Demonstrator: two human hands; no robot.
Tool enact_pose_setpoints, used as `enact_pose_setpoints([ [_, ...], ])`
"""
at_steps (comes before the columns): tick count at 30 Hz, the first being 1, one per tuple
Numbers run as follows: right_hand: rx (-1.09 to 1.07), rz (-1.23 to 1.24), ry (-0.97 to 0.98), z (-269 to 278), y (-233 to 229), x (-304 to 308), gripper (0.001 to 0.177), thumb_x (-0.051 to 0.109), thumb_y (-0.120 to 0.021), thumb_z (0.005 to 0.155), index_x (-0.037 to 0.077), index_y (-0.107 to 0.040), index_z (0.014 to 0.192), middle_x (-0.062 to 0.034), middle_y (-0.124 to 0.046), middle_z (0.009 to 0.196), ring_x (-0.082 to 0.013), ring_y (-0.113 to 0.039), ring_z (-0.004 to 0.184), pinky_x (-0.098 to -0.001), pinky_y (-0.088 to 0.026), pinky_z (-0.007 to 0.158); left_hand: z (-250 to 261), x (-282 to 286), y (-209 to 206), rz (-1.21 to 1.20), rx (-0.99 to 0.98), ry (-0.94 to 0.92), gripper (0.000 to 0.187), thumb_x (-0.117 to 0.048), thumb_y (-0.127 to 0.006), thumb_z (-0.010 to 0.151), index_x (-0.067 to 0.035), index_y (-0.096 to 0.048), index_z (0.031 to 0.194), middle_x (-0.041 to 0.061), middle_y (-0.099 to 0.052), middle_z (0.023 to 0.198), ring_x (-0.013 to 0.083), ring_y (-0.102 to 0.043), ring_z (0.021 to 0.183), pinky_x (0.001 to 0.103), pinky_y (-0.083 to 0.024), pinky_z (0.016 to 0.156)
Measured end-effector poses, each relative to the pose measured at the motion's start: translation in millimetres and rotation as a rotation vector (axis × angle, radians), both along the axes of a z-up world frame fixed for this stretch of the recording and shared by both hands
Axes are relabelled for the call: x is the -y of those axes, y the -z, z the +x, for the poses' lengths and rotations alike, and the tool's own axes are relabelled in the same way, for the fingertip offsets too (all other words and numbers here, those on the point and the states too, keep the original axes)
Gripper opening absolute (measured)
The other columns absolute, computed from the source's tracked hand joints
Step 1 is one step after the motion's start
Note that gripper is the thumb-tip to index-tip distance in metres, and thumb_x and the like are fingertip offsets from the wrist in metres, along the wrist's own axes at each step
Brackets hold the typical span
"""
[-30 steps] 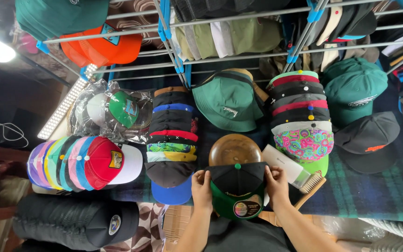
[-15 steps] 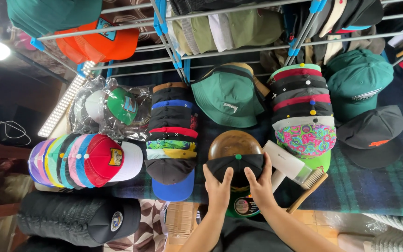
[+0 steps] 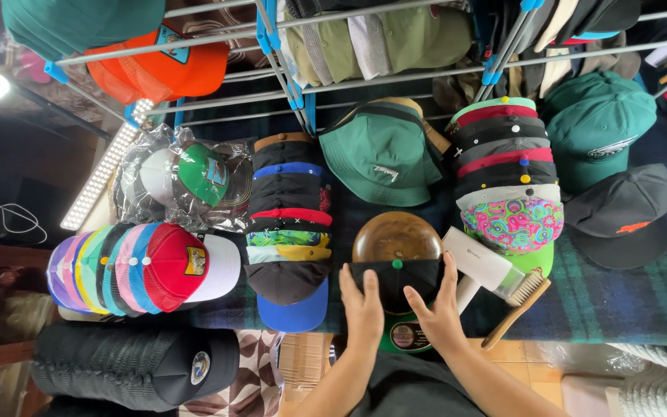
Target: Cleaning and shaping various baseball caps using a brush and a handheld steamer in a storage area.
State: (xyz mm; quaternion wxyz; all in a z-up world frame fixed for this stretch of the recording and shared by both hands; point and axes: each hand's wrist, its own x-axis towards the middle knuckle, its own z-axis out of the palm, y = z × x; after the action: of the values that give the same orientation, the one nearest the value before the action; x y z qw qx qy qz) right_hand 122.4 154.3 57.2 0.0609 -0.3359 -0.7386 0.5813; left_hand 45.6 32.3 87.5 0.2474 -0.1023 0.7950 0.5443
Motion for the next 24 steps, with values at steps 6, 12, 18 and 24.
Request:
enact_pose_setpoints([
  [6, -0.121, 0.153, -0.047, 6.2, 25.3, -2.4, 0.099, 0.038, -0.067, 0.088, 0.015, -0.006, 0.162, -0.0108, -0.006, 0.173, -0.0263, -0.006, 0.161, -0.0443, -0.015, 0.126, -0.9, -10.0, -32.1, 0.106, 0.199, -0.077, 0.120, -0.044, -0.082, 0.075, -0.015, -0.005, 0.163, 0.003, -0.011, 0.173, 0.0187, -0.019, 0.159, 0.036, -0.028, 0.126],
  [12, -0.034, 0.029, -0.003, -7.9, 14.0, -11.2, 0.088, 0.029, -0.060, 0.093, 0.013, -0.009, 0.163, -0.0073, -0.011, 0.173, -0.0191, -0.008, 0.160, -0.0379, -0.012, 0.127, -22.3, -10.1, -38.8, 0.125, 0.284, -0.003, 0.122, -0.049, -0.078, 0.078, -0.014, 0.002, 0.163, 0.002, -0.002, 0.174, 0.0174, -0.011, 0.161, 0.036, -0.023, 0.128],
  [18, 0.095, -0.061, 0.081, -17.0, -13.2, -2.8, 0.087, 0.045, -0.054, 0.092, 0.019, -0.011, 0.163, -0.0016, -0.011, 0.174, -0.0185, -0.011, 0.160, -0.0389, -0.015, 0.126, -29.4, -11.5, -39.9, 0.034, 0.290, -0.034, 0.124, -0.057, -0.079, 0.073, -0.014, -0.006, 0.164, 0.004, -0.012, 0.173, 0.0214, -0.017, 0.160, 0.038, -0.026, 0.127],
  [24, 0.164, -0.035, 0.119, -15.2, 19.3, -15.8, 0.095, 0.050, -0.059, 0.084, 0.020, -0.017, 0.164, -0.0028, -0.031, 0.168, -0.0216, -0.032, 0.154, -0.0388, -0.032, 0.118, -27.8, -0.9, -6.5, 0.088, 0.224, 0.023, 0.123, -0.060, -0.077, 0.072, -0.017, -0.008, 0.164, 0.005, -0.017, 0.172, 0.0231, -0.020, 0.159, 0.040, -0.030, 0.125],
])
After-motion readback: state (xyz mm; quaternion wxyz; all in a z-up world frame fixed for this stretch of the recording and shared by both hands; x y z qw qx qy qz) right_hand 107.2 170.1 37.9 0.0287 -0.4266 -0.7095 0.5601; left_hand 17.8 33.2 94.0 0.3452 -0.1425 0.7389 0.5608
